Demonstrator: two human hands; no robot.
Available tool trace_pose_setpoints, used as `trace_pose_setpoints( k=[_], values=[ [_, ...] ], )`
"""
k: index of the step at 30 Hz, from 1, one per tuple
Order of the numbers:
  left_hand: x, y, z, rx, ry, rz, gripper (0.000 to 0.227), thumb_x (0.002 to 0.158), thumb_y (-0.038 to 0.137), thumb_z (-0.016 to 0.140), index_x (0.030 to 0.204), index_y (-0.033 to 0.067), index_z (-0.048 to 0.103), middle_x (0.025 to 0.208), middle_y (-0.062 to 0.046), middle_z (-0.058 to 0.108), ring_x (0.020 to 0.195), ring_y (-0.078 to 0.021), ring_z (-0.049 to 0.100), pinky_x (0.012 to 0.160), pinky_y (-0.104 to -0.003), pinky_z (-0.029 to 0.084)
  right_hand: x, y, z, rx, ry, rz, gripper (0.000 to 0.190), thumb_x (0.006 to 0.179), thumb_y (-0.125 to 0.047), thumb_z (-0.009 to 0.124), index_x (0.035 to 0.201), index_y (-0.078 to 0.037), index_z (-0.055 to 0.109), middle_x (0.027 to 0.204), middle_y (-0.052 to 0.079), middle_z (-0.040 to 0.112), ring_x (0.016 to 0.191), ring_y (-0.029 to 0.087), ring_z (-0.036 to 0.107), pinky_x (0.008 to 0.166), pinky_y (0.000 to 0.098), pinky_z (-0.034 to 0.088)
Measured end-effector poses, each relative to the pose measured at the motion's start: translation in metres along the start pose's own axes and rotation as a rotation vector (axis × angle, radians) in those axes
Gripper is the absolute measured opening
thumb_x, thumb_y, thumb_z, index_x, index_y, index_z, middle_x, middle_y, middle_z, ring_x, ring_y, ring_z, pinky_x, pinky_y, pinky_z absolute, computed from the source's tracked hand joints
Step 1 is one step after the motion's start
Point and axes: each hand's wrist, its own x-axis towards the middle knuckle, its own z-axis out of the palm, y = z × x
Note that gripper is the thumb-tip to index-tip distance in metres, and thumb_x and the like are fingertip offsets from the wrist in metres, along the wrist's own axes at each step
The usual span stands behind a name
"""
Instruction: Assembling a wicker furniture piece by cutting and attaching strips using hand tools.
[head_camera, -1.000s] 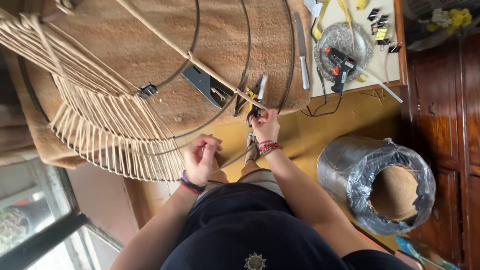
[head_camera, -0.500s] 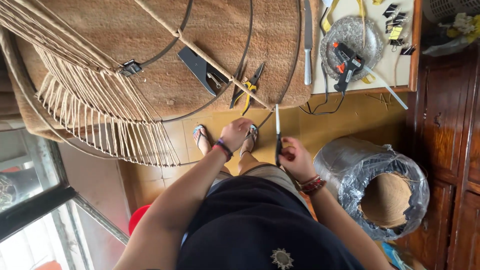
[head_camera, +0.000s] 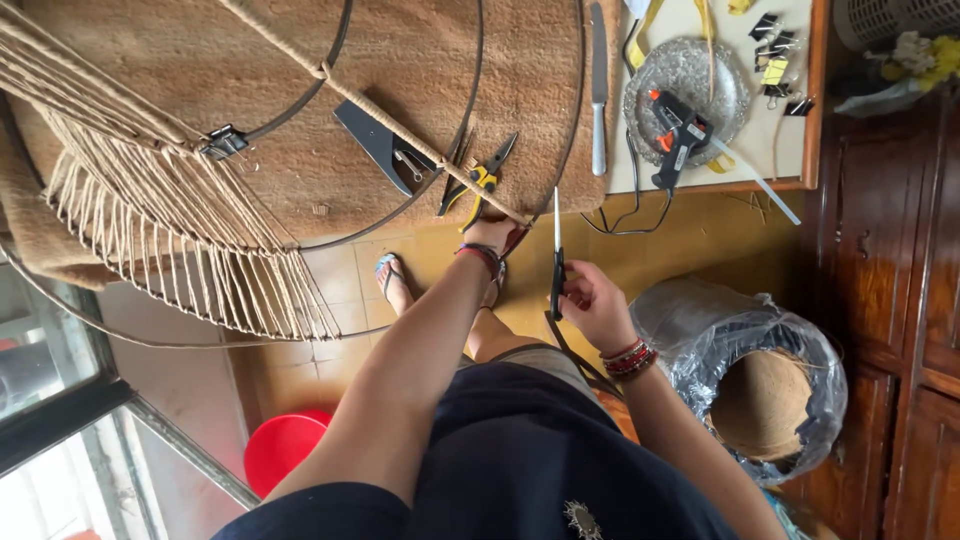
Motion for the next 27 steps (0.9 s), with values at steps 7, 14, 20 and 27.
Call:
trace_pose_setpoints(
  k=[7, 14, 20, 27],
  values=[
    [-0.059, -0.019, -0.045, 0.176, -0.046, 0.221, 0.048, 0.079, 0.068, 0.074, 0.105, 0.0276, 0.077, 0.1, -0.001, 0.078, 0.107, -0.0289, 0.071, 0.092, -0.044, 0.057, 0.011, -0.009, -0.01, -0.039, -0.014, -0.012, 0.059, 0.083, -0.015, 0.082, 0.137, -0.013, 0.06, 0.091, 0.01, 0.077, 0.071, 0.014, 0.067, 0.063, 0.0237, 0.056],
    [-0.063, 0.13, -0.04, -0.481, -0.132, 0.345, 0.032, 0.096, 0.038, 0.063, 0.12, 0.0197, 0.052, 0.1, -0.003, 0.068, 0.086, -0.0281, 0.075, 0.077, -0.04, 0.063, 0.024, -0.018, -0.006, 0.109, 0.023, -0.102, 0.053, 0.086, -0.005, 0.08, 0.134, -0.004, 0.059, 0.087, 0.014, 0.075, 0.063, 0.014, 0.066, 0.055, 0.0235, 0.055],
    [-0.092, 0.088, -0.066, -0.211, -0.121, 0.789, 0.03, 0.097, 0.029, 0.051, 0.119, 0.0101, 0.058, 0.095, -0.007, 0.066, 0.092, -0.0273, 0.069, 0.075, -0.04, 0.058, 0.033, -0.039, -0.016, 0.108, 0.006, -0.107, 0.054, 0.085, -0.005, 0.082, 0.134, -0.003, 0.059, 0.09, 0.016, 0.075, 0.066, 0.016, 0.067, 0.058, 0.0245, 0.056],
    [-0.048, 0.01, -0.119, 0.52, 0.632, 0.832, 0.024, 0.1, 0.027, 0.056, 0.121, 0.0317, 0.066, 0.112, 0.005, 0.067, 0.1, -0.0208, 0.073, 0.077, -0.031, 0.062, 0.045, -0.048, -0.011, -0.028, -0.067, -0.075, 0.055, 0.087, -0.017, 0.083, 0.136, -0.008, 0.061, 0.095, 0.011, 0.078, 0.074, 0.013, 0.067, 0.064, 0.0233, 0.057]
  ],
)
